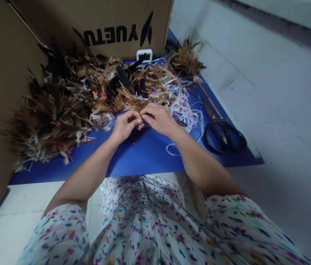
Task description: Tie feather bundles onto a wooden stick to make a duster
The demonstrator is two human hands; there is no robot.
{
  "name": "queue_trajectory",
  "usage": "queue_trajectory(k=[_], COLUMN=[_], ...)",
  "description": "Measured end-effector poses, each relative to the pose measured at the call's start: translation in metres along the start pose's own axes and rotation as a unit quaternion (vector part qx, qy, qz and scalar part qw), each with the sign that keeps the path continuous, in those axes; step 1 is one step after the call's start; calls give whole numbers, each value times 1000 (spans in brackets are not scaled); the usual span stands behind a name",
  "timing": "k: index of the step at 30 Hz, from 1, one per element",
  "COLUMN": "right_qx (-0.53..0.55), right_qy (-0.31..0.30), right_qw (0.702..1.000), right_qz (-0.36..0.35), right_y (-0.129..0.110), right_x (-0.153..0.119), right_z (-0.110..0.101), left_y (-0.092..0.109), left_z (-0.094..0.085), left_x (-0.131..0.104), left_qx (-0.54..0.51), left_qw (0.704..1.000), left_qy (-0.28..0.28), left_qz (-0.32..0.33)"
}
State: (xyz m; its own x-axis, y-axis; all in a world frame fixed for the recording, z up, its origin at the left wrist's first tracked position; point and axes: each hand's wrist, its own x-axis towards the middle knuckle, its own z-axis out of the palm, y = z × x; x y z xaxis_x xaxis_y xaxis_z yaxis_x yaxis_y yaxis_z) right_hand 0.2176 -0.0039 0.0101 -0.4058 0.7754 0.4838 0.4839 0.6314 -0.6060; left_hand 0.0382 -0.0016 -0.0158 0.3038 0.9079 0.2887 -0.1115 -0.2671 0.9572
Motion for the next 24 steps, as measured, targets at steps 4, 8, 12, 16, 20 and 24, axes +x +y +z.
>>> queue_trajectory(k=[4, 8, 12, 16, 20, 24], right_qx=[3, 13, 49, 95, 121, 129], right_qy=[30, 70, 41, 34, 38, 40], right_qw=[1000, 997, 997, 990, 986, 985], right_qz=[0, 19, 44, 96, 109, 108], right_y=[-1, -1, -2, -4, -4, -3], right_x=[-1, -1, 0, 1, 2, 2], right_z=[-2, -5, -5, -1, 1, 4], left_y=[0, 0, 1, 4, 6, 8], left_z=[-1, -1, -1, 0, 1, 2], left_x=[1, 1, 1, 0, 0, -1], left_qx=[-16, -22, -39, -58, -68, -74], left_qw=[1000, 999, 999, 998, 997, 996], left_qy=[0, 7, 7, -5, -11, -12], left_qz=[-6, -23, -30, -37, -41, -48])
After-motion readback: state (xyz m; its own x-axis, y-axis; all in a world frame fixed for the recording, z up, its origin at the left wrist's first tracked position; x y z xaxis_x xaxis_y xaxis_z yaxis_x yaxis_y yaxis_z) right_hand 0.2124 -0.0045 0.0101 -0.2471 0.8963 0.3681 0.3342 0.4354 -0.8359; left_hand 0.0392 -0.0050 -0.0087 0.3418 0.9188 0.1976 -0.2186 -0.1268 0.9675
